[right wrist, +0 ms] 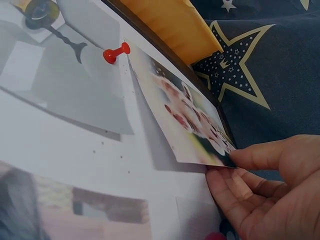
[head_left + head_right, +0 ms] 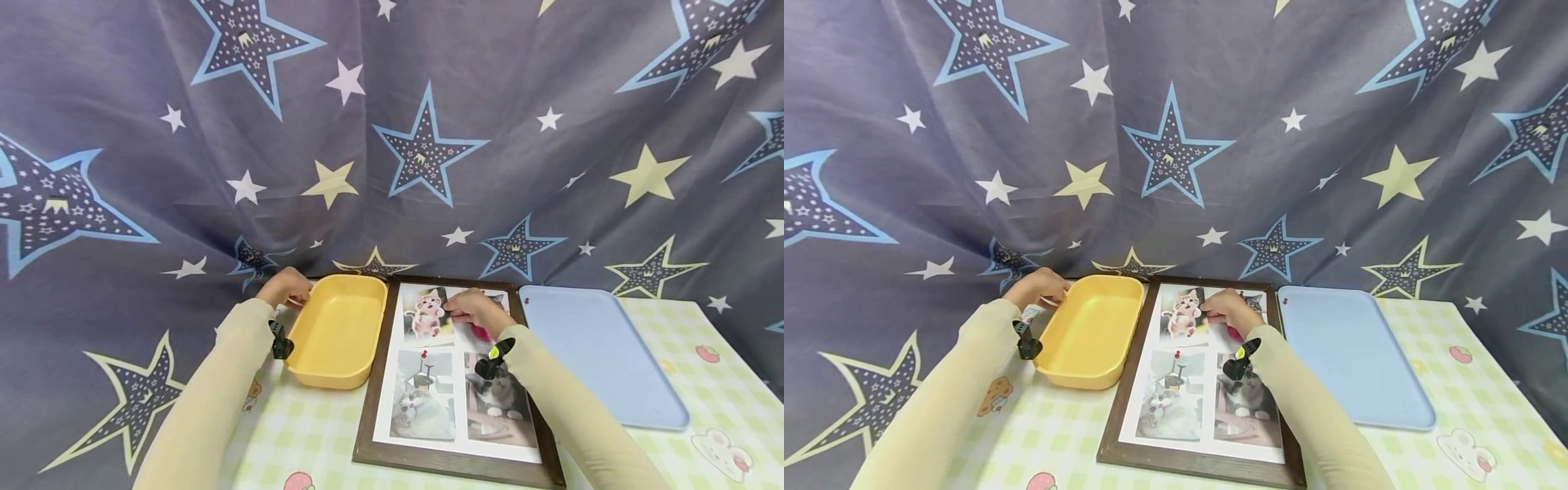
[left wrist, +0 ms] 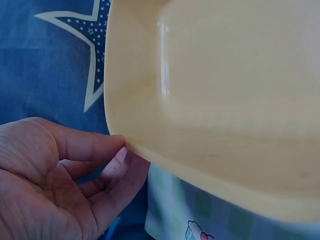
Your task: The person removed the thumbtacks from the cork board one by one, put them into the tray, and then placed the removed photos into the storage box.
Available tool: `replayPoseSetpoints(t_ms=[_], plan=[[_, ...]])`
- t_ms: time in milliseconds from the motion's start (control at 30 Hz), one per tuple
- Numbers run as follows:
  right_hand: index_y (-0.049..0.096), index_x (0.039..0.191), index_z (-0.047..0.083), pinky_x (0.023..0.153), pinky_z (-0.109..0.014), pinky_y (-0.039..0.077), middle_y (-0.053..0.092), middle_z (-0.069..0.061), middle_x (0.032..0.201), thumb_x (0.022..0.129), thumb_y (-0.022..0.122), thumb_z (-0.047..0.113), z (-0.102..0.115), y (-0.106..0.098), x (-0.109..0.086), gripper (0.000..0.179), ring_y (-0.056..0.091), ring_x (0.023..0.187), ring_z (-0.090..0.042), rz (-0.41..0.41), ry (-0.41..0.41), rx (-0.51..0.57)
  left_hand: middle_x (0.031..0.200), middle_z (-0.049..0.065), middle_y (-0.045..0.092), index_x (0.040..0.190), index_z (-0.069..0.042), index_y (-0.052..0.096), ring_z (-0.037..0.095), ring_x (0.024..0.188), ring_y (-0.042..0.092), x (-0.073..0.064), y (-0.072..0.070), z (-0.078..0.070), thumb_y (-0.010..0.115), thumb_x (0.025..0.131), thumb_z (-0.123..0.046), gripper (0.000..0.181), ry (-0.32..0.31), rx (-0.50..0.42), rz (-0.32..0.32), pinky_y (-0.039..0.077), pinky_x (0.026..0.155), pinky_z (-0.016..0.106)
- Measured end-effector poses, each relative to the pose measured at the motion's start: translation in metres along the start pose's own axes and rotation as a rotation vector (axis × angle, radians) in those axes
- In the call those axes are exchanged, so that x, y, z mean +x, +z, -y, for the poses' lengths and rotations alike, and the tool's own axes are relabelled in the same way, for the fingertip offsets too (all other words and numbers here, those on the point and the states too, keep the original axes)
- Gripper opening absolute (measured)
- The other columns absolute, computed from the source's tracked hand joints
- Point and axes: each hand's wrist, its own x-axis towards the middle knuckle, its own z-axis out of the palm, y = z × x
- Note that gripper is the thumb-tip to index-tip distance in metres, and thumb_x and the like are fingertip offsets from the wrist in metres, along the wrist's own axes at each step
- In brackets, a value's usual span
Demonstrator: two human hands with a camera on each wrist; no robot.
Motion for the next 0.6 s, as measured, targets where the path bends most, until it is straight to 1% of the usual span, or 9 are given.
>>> replayPoseSetpoints(t_ms=[67, 133, 167, 200, 300, 467, 533, 600], plan=[[0.063, 0.119, -0.014, 0.098, -0.041, 0.058, 0.073, -0.015, 0.106, 0.095, 0.063, -0.004, 0.0007, 0.0005, 0.0005, 0.026, 0.067, 0.090, -0.019, 0.000, 0.004, 0.002, 0.071, 0.002, 0.050, 0.087, -0.002, 0.062, 0.015, 0.064, 0.056, 0.0009, -0.0014, 0.0014, 0.059, 0.084, 0.012, 0.014, -0.006, -0.007, 0.006, 0.064, 0.071, 0.034], [0.062, 0.121, -0.013, 0.098, -0.040, 0.058, 0.073, -0.014, 0.103, 0.095, 0.063, -0.004, 0.0004, 0.0000, 0.0007, 0.027, 0.067, 0.089, -0.018, 0.003, 0.008, 0.003, 0.073, 0.003, 0.051, 0.085, -0.003, 0.061, 0.016, 0.065, 0.057, 0.0026, -0.0019, 0.0026, 0.060, 0.084, 0.011, 0.014, -0.012, -0.011, 0.010, 0.064, 0.070, 0.034], [0.061, 0.123, -0.014, 0.099, -0.040, 0.058, 0.072, -0.013, 0.104, 0.095, 0.063, -0.004, 0.0003, 0.0000, 0.0006, 0.029, 0.067, 0.090, -0.018, 0.001, 0.013, 0.003, 0.075, 0.003, 0.052, 0.087, -0.002, 0.062, 0.016, 0.066, 0.057, 0.0027, -0.0018, 0.0027, 0.060, 0.084, 0.011, 0.013, -0.016, -0.017, 0.013, 0.064, 0.071, 0.035], [0.061, 0.123, -0.013, 0.099, -0.040, 0.058, 0.072, -0.010, 0.100, 0.095, 0.063, -0.004, -0.0001, 0.0000, 0.0010, 0.029, 0.066, 0.089, -0.017, 0.001, 0.016, 0.005, 0.076, 0.003, 0.052, 0.089, -0.002, 0.063, 0.016, 0.067, 0.058, 0.0029, -0.0017, 0.0029, 0.060, 0.084, 0.010, 0.013, -0.017, -0.021, 0.016, 0.064, 0.072, 0.035], [0.060, 0.125, -0.013, 0.099, -0.040, 0.057, 0.070, -0.006, 0.095, 0.095, 0.062, -0.005, -0.0014, 0.0006, 0.0009, 0.031, 0.066, 0.087, -0.016, 0.006, 0.022, 0.011, 0.076, 0.003, 0.052, 0.088, -0.002, 0.062, 0.015, 0.066, 0.057, 0.0024, -0.0011, 0.0038, 0.060, 0.084, 0.010, 0.014, -0.023, -0.023, 0.017, 0.064, 0.072, 0.034], [0.056, 0.130, -0.014, 0.103, -0.041, 0.055, 0.068, -0.006, 0.096, 0.096, 0.060, -0.005, -0.0012, -0.0009, 0.0006, 0.035, 0.064, 0.088, -0.016, 0.022, 0.022, 0.034, 0.073, 0.002, 0.054, 0.085, -0.003, 0.062, 0.015, 0.065, 0.059, 0.0016, -0.0009, 0.0027, 0.059, 0.083, 0.010, 0.013, -0.027, -0.027, 0.012, 0.063, 0.070, 0.033], [0.054, 0.134, -0.013, 0.100, -0.039, 0.057, 0.066, -0.004, 0.094, 0.097, 0.060, -0.004, -0.0017, -0.0026, 0.0009, 0.039, 0.063, 0.087, -0.016, 0.029, 0.024, 0.049, 0.072, 0.002, 0.055, 0.084, -0.003, 0.062, 0.015, 0.064, 0.060, 0.0022, -0.0002, 0.0026, 0.059, 0.083, 0.010, 0.013, -0.026, -0.027, 0.008, 0.063, 0.069, 0.033], [0.051, 0.138, -0.013, 0.092, -0.034, 0.059, 0.065, -0.003, 0.093, 0.098, 0.059, -0.003, -0.0031, -0.0053, 0.0010, 0.042, 0.062, 0.086, -0.015, 0.048, 0.024, 0.061, 0.070, 0.002, 0.054, 0.082, -0.003, 0.061, 0.016, 0.064, 0.060, 0.0032, 0.0006, 0.0027, 0.059, 0.082, 0.010, 0.013, -0.025, -0.026, 0.004, 0.063, 0.068, 0.034]])
